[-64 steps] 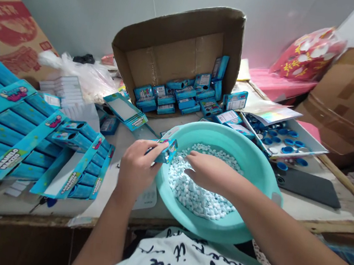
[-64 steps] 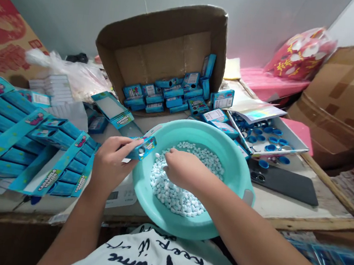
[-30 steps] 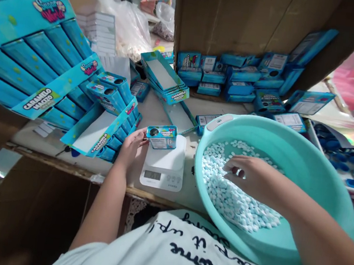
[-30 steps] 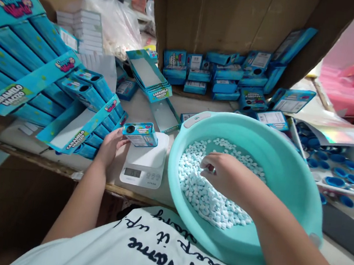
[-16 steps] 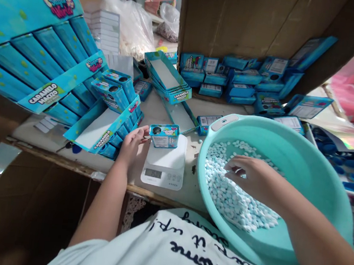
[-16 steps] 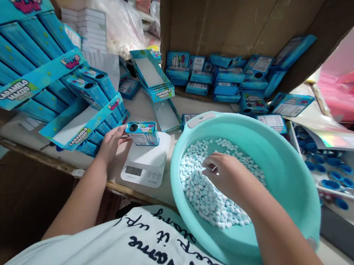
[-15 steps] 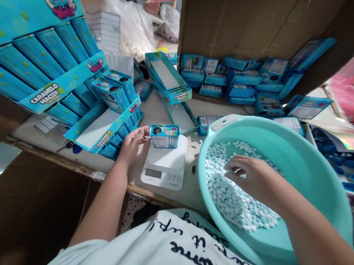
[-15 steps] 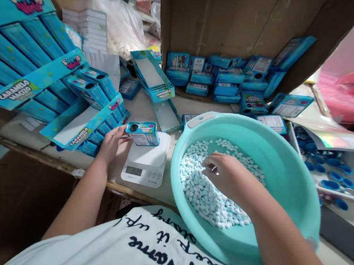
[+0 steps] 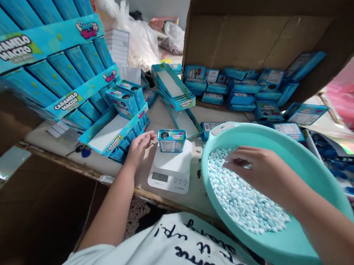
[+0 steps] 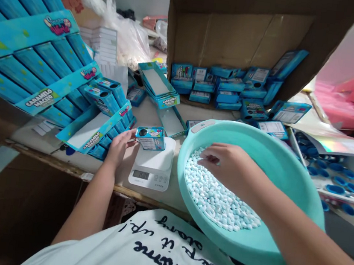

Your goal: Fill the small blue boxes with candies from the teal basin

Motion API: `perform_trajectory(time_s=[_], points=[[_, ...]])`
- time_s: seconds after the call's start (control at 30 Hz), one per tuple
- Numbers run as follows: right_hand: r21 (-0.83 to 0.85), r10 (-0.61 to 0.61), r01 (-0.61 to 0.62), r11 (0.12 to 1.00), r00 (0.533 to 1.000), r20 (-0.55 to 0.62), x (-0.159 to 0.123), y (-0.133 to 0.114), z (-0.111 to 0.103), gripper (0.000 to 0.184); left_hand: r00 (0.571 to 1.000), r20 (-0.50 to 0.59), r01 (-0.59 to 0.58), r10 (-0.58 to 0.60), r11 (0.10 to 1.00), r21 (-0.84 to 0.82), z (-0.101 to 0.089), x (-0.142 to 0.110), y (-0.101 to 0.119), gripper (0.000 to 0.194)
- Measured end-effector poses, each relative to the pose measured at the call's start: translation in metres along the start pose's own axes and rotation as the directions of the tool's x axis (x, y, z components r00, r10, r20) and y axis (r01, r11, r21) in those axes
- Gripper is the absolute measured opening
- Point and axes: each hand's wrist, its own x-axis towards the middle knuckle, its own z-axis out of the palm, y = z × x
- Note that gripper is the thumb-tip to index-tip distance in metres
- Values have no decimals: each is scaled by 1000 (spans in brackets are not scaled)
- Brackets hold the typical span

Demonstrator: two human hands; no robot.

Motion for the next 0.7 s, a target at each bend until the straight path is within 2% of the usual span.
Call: perform_trajectory(time_s=[0.07, 0.17, 0.3, 0.4, 0.53, 0.63, 0.7], points=[[-14, -148, 148, 989, 986, -81, 16, -17, -8, 21, 1000, 8, 9, -9, 1000, -3, 0, 1, 0, 68], [-14, -370, 372, 928, 915, -162, 51, -46, -12, 19, 999, 28, 20, -20, 1000, -7, 1, 2, -2, 68], [30, -546, 556, 830, 824, -151, 99, -79, 9, 17, 999, 22, 26, -26, 999, -26, 4, 2, -4, 67], [22, -598, 603, 798, 796, -94, 121, -89, 32, 20, 1000, 10, 26, -26, 999, -43, 5, 3, -4, 67], [7, -625, 626, 779, 778, -62, 128, -85, 53, 27, 1000, 13, 16, -16, 999, -36, 3, 3, -4, 63], [24, -628, 631, 775, 774, -76, 126, -81, 58, 31, 1000, 26, -7, 7, 1000, -13, 0, 2, -7, 58], [-28, -647, 647, 762, 760, -57, 122, -82, 54, 33, 999, 31, -15, 15, 1000, 5, -1, 1, -9, 58]])
